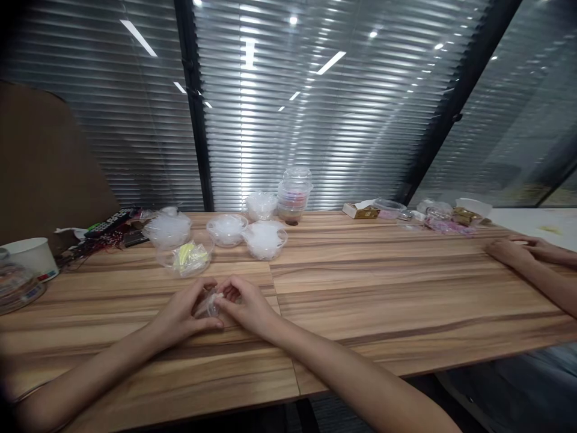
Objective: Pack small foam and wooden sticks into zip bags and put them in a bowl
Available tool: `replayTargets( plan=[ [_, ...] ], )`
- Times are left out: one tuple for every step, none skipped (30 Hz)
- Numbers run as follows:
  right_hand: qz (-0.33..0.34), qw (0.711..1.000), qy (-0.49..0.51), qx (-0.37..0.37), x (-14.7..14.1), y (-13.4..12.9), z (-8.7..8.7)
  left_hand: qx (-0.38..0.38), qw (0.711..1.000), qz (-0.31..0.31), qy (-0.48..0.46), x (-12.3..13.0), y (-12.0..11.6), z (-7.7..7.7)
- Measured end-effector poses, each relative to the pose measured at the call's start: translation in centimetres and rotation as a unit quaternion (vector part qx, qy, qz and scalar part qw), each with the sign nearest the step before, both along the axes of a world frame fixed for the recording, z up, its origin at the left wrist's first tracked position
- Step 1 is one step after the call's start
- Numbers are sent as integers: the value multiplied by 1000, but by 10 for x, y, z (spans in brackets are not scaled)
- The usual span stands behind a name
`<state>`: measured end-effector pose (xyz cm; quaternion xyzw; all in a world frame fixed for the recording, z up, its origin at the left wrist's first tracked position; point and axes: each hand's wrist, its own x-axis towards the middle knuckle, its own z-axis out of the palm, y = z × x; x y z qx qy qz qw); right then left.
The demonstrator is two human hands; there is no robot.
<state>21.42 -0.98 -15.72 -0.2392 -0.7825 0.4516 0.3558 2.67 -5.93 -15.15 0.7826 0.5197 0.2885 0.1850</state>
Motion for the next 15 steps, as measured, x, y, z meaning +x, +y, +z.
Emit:
replayTargets(
  plan=[
    [-9, 1000, -5, 5, 0, 0, -1, -3, 1000, -7, -5, 1, -2, 1],
    [-18, 1000, -5, 10, 0, 1, -1, -6, 1000, -15, -13, 2, -3, 1],
    [-25, 1000, 0, 13, 0, 2, -1, -7, 999, -24, -21, 3, -4, 2],
    [-31, 999, 8, 16, 0, 3, -1, -8, 999, -34, -30, 3, -5, 2],
    [-37, 999, 16, 19, 0, 4, -1, -6, 998, -43, -39, 3, -5, 2],
    [-42, 999, 25, 22, 0, 5, 0, -2, 998, -51, -46, 3, -5, 1],
    [-47, 998, 31, 23, 0, 6, 1, 4, 997, -58, -49, 2, -4, 1],
    [-49, 998, 36, 23, 0, 8, 1, 11, 997, -61, -47, 2, -4, -1],
    [-48, 998, 40, 21, 0, 8, 2, 18, 997, -60, -42, 1, -3, -2],
    [-46, 998, 43, 17, 1, 9, 2, 26, 998, -56, -33, 0, -2, -3],
    [-45, 998, 44, 13, 1, 10, 1, 34, 998, -47, -22, -1, -1, -4],
    [-46, 998, 43, 10, 1, 11, 1, 42, 998, -39, -9, -1, 0, -5],
    [-49, 998, 40, 7, 0, 11, 0, 51, 998, -29, 2, -2, 0, -6],
    [-50, 998, 35, 5, 0, 12, 0, 62, 998, -20, 12, -3, 0, -6],
    [-49, 998, 30, 1, 0, 12, -1, 74, 997, -10, 20, -3, 0, -7]
  ],
)
